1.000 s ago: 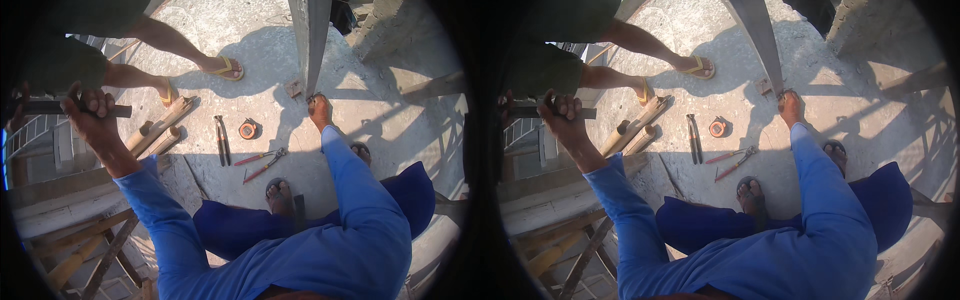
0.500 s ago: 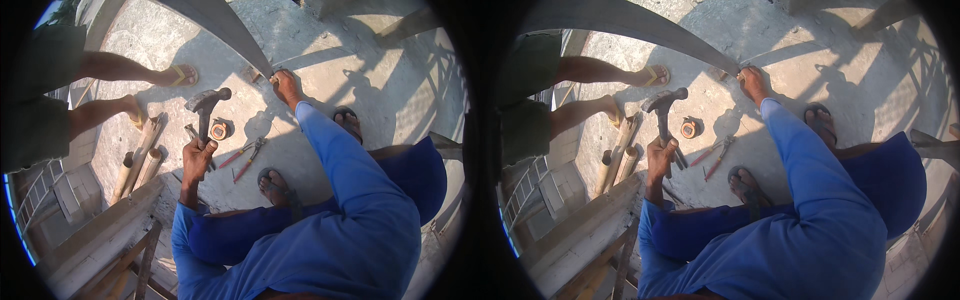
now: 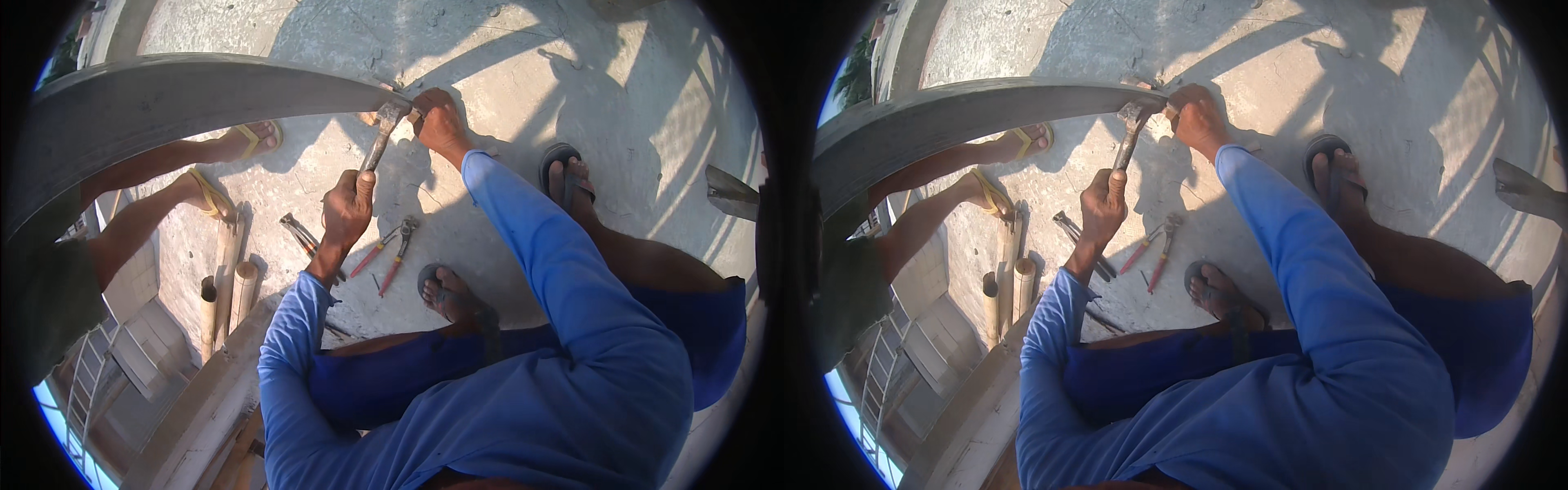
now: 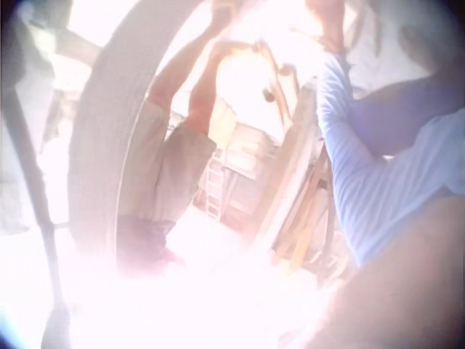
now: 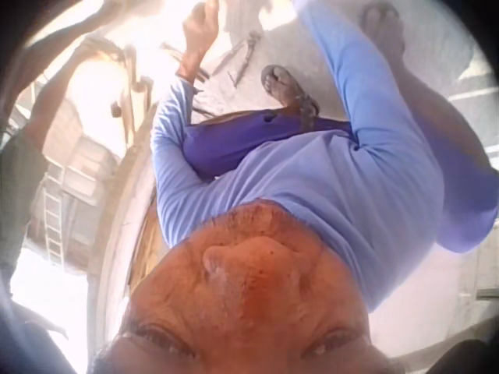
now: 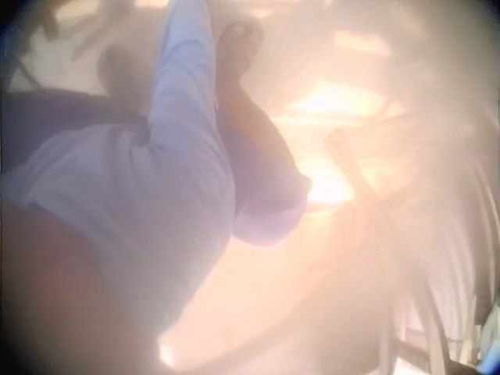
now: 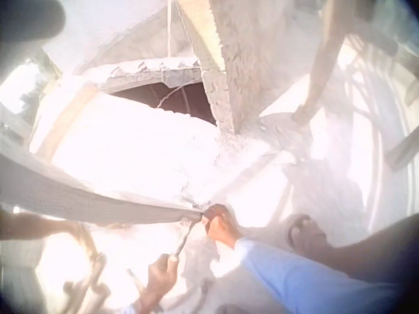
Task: The person measures, hammers, and adjusts a metal stud within a concrete structure, using a measuring tape, a hammer, and pliers.
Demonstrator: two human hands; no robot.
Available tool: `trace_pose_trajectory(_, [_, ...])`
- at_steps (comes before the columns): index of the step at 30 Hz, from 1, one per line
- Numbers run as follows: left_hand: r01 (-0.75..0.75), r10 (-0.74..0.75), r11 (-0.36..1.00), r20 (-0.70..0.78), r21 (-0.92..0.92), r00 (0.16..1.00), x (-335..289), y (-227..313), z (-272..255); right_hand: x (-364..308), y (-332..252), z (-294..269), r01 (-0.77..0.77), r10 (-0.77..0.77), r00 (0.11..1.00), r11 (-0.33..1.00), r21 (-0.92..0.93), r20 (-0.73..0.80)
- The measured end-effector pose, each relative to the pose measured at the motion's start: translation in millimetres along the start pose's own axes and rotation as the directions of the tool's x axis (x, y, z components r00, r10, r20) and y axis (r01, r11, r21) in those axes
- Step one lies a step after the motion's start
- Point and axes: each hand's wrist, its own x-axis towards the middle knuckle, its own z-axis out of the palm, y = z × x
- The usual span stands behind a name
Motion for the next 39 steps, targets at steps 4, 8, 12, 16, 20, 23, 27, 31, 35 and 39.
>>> trace_pose_trajectory(4, [-0.049,0.049,0.999,-0.023,0.013,0.999,8,-6,15,4,-5,-7,0.032,-0.030,0.999,0.998,0.055,-0.034])
trace_pose_trajectory(8, [-0.007,0.008,0.996,-0.015,0.088,1.000,9,-3,18,7,-3,-7,0.023,-0.017,0.997,0.998,0.066,-0.080])
trace_pose_trajectory(12, [-0.100,0.099,0.995,-0.082,-0.008,0.992,9,1,7,9,-7,-11,0.073,-0.067,0.995,0.994,0.079,-0.068])
trace_pose_trajectory(16, [-0.055,0.045,0.961,0.045,0.269,0.998,18,-15,20,3,-4,-4,0.012,0.002,0.989,0.996,0.090,-0.147])
trace_pose_trajectory(20, [-0.013,0.010,0.997,0.039,0.073,0.999,15,-8,8,7,0,-7,0.042,-0.040,0.998,0.998,0.050,-0.042])
trace_pose_trajectory(23, [-0.031,0.030,0.995,0.013,0.094,0.999,12,-20,15,7,-3,-4,0.079,-0.066,0.981,0.995,0.064,-0.180])
trace_pose_trajectory(27, [-0.026,0.022,0.986,0.026,0.162,0.999,23,-24,16,10,-6,-5,0.067,-0.052,0.988,0.992,0.104,-0.144])
trace_pose_trajectory(31, [-0.061,0.061,0.997,0.002,0.051,0.998,15,-15,11,11,-5,-9,0.067,-0.052,0.988,0.993,0.094,-0.147])
trace_pose_trajectory(35, [-0.050,0.042,0.982,0.043,0.183,0.998,23,-25,14,10,-2,-1,0.061,-0.053,0.989,0.997,0.055,-0.141])
trace_pose_trajectory(39, [0.033,-0.052,0.978,0.089,0.205,0.995,26,-20,11,11,3,-3,0.074,-0.067,0.993,0.995,0.069,-0.093])
